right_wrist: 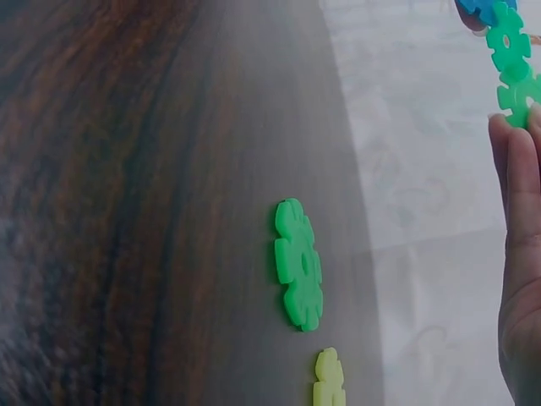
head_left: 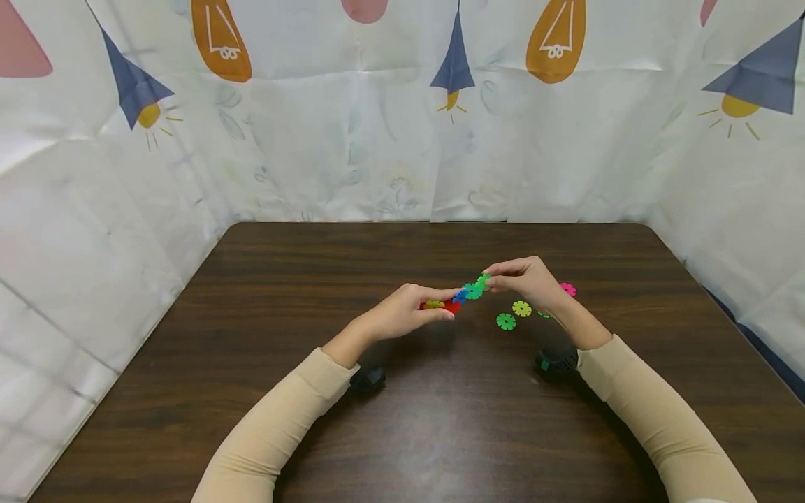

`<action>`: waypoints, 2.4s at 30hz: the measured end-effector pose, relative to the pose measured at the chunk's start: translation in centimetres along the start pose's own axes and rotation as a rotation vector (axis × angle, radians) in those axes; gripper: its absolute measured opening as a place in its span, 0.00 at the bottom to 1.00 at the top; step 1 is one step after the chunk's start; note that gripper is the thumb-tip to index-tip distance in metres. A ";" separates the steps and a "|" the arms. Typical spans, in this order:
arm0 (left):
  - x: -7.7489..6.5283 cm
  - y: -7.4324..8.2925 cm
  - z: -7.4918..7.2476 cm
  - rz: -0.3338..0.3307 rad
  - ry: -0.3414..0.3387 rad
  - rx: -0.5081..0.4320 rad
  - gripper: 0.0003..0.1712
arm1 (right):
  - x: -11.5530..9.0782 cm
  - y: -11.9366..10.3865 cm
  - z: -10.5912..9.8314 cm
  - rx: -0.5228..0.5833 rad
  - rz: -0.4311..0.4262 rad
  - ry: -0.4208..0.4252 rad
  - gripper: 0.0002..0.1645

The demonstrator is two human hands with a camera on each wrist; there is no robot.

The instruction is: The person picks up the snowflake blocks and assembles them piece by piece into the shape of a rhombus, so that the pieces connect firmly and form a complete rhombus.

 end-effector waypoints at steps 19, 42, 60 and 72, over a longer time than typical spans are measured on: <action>0.1 0.0 0.0 -0.005 0.002 -0.034 0.30 | -0.3 0.2 0.1 -0.005 0.001 0.073 0.12; 0.2 -0.7 -0.4 -0.009 0.028 -0.043 0.37 | -0.4 -0.9 1.0 0.034 -0.098 -0.025 0.15; -0.6 -3.0 -1.4 -0.253 0.034 -0.293 0.22 | -0.2 -0.9 0.7 0.073 -0.141 -0.022 0.17; -1.8 -5.2 -2.9 -0.483 0.309 -0.799 0.28 | -0.5 -1.0 -0.7 0.076 -0.197 0.025 0.17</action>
Point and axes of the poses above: each hand's wrist, its own x-axis towards the middle knuckle, its own z-axis out of the palm, y = z × x, the point moved 6 cm from there along x, towards the middle knuckle, and after that the axes turned 8 degrees about z, right-handed, at the moved point
